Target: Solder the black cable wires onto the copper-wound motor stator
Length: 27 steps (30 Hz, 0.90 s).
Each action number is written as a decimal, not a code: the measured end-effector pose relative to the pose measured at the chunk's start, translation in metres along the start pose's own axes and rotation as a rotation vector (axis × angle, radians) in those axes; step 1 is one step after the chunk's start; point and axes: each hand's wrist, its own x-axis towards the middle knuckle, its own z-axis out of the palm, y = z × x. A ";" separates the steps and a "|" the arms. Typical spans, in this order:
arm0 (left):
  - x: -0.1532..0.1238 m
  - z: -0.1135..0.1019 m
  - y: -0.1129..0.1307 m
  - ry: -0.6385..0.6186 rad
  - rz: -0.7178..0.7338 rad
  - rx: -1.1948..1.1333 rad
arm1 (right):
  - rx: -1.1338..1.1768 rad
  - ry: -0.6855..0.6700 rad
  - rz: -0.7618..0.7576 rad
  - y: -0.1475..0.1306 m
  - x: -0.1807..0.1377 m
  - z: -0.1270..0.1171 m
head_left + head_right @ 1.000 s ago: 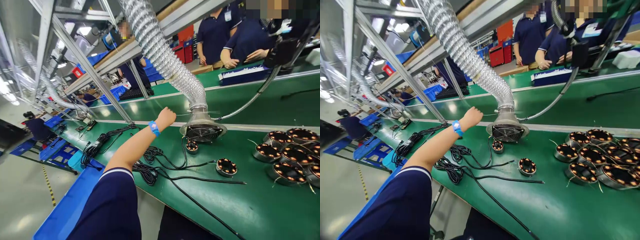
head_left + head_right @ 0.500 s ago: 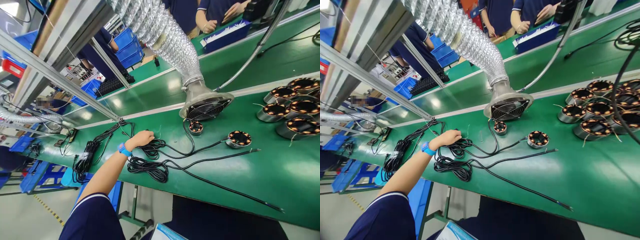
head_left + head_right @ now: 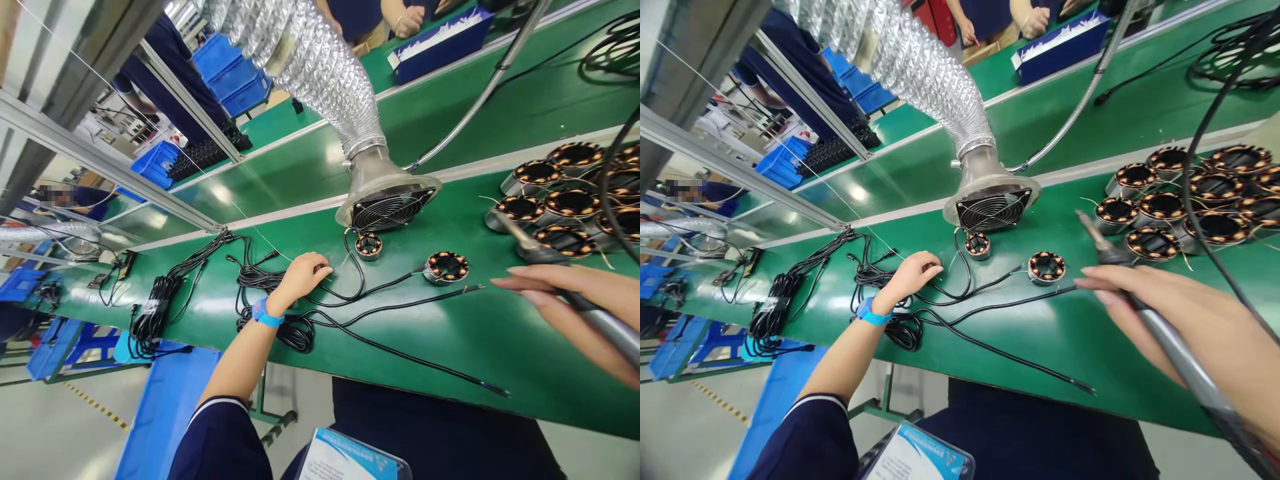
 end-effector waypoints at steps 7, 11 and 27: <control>-0.009 0.024 0.046 0.000 0.035 -0.029 | 0.196 0.037 -0.169 -0.022 0.035 0.029; -0.017 0.038 0.066 0.005 -0.036 -0.080 | 0.244 0.058 -0.083 -0.026 0.035 0.053; 0.020 0.055 0.130 0.506 0.287 -0.851 | 0.340 0.149 -0.015 -0.030 0.031 0.071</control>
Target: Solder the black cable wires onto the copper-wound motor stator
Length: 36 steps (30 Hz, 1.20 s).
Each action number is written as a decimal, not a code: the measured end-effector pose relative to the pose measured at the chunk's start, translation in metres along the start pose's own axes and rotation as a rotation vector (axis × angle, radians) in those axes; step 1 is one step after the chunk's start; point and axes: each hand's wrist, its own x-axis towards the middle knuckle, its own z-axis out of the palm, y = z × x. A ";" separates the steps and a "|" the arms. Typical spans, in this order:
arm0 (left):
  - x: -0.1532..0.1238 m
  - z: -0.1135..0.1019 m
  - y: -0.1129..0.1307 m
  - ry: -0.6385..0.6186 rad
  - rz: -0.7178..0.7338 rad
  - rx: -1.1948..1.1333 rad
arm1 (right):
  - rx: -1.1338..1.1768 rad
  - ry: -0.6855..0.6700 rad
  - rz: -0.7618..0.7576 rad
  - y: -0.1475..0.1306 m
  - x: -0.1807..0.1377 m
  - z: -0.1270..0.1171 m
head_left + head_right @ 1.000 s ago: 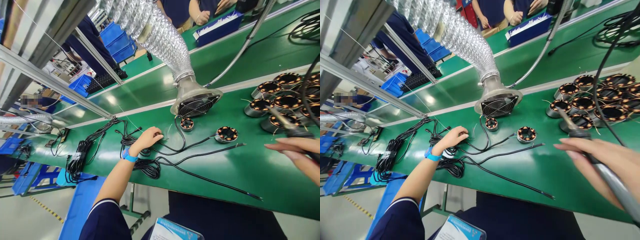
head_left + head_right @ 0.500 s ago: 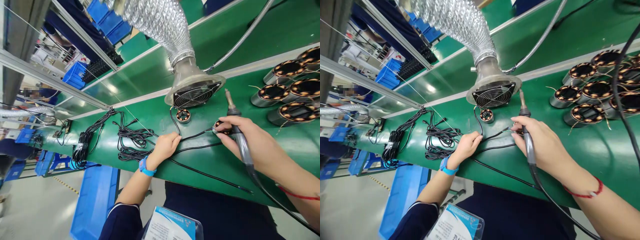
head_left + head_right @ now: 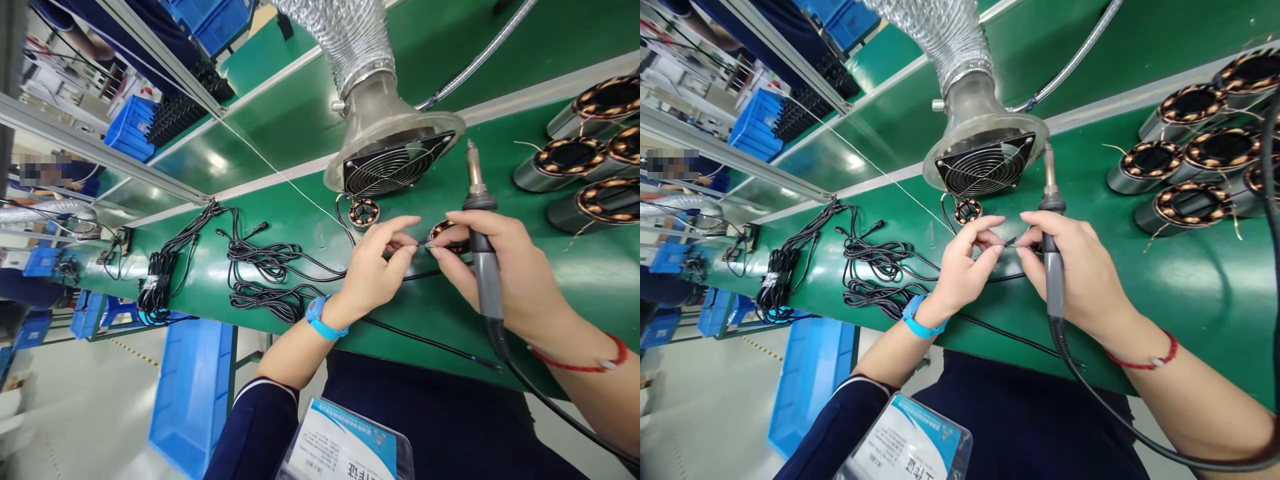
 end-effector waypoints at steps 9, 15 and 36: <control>-0.001 0.005 -0.005 0.027 0.344 0.390 | 0.130 0.002 0.077 0.003 -0.002 0.004; -0.002 0.007 -0.014 0.067 0.435 0.479 | 0.258 0.046 0.129 -0.001 0.001 0.000; 0.030 -0.116 -0.078 0.398 -0.435 0.726 | -0.032 -0.011 -0.042 0.008 -0.003 -0.003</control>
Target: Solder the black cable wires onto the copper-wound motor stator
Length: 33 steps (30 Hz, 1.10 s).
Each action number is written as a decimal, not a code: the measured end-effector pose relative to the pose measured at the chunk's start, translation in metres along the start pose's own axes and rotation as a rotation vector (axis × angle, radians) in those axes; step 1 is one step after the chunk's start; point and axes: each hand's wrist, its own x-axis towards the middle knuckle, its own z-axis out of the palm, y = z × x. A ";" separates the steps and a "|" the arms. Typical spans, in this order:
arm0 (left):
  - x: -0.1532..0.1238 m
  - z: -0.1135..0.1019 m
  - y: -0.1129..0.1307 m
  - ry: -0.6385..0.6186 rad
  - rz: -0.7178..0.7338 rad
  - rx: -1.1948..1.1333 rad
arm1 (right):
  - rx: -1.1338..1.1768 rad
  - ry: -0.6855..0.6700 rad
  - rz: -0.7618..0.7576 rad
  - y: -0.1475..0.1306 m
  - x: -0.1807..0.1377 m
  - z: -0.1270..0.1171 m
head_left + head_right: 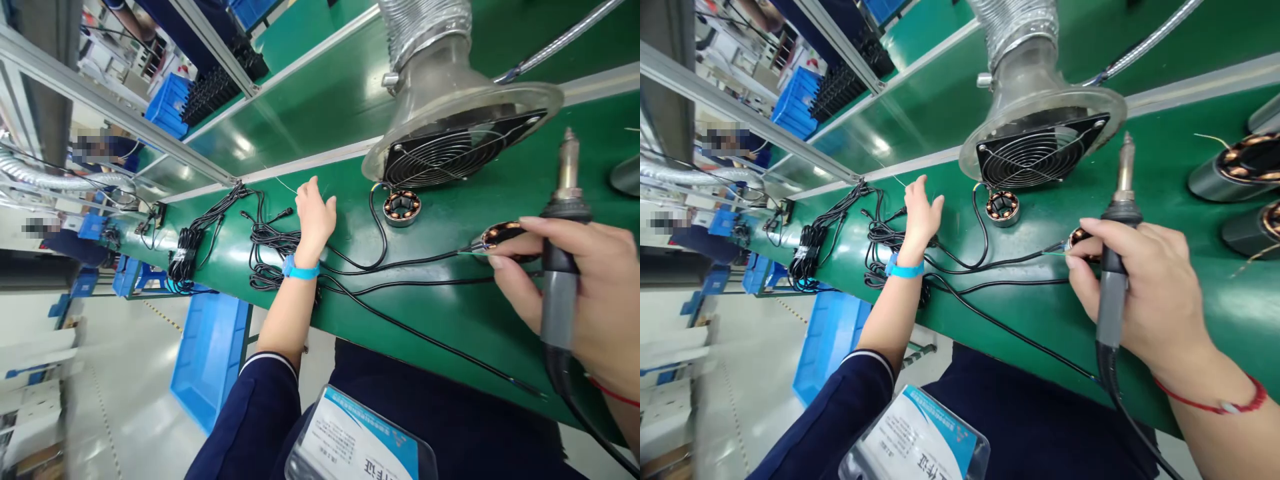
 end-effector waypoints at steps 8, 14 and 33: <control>-0.016 -0.008 0.022 -0.180 0.069 -0.277 | 0.143 0.028 0.053 0.003 -0.005 0.002; -0.089 -0.008 0.078 -0.302 0.648 -0.464 | 0.310 0.021 0.102 0.001 -0.003 0.002; -0.105 0.023 0.096 -0.302 0.734 -0.399 | 0.458 0.033 0.141 -0.002 0.000 0.003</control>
